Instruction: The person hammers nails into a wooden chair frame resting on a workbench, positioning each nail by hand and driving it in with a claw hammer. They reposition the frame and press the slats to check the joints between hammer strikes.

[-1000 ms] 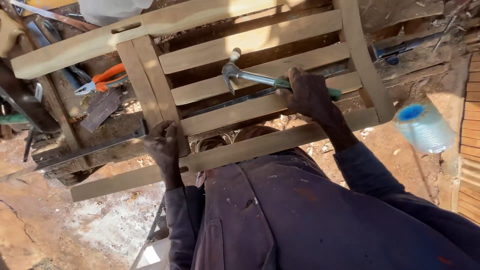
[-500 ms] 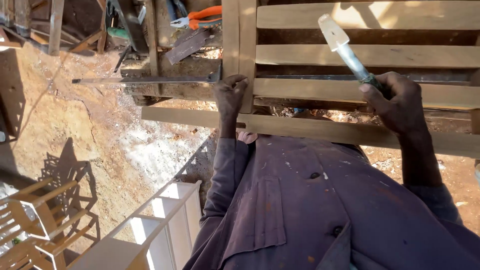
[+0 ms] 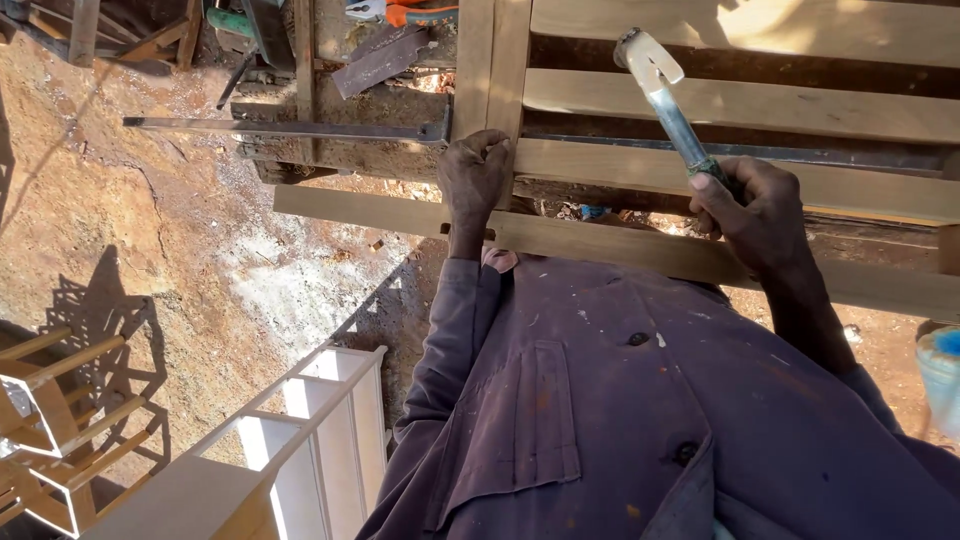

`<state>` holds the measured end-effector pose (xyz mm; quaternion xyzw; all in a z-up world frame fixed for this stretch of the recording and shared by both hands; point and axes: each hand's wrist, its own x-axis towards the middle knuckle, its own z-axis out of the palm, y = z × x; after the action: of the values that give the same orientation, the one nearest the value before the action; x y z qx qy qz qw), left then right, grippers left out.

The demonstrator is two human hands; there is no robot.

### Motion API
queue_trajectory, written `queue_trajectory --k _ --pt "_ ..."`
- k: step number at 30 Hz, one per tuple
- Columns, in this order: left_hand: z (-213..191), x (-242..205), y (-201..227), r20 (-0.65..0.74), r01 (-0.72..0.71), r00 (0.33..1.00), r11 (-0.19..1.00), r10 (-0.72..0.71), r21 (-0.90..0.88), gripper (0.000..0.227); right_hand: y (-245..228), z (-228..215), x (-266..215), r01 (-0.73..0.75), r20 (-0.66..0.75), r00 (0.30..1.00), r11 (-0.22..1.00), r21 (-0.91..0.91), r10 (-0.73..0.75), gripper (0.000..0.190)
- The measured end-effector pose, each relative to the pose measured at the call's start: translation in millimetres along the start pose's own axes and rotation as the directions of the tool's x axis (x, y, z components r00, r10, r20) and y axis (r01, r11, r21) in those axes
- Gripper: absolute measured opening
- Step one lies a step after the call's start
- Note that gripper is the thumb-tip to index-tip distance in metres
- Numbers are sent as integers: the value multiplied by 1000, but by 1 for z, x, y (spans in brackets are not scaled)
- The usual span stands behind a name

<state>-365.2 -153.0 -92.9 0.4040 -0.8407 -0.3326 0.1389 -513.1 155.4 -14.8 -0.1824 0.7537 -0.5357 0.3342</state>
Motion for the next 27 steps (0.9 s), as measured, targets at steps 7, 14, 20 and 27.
queue_trajectory --k 7,14,20,27 --pt "2 -1 3 53 93 994 995 -94 22 17 -9 5 0 -35 55 998 998 -43 37 28" --pt "7 -4 -2 5 16 1000 996 -17 86 23 -15 9 2 -11 79 997 1000 -28 13 30" --pt "3 -8 0 -24 -94 995 992 97 87 20 -19 11 5 9 92 996 1000 -17 -7 33" --pt "-5 -11 14 -16 16 1000 999 -16 -34 9 -16 23 14 110 99 987 985 136 -124 35"
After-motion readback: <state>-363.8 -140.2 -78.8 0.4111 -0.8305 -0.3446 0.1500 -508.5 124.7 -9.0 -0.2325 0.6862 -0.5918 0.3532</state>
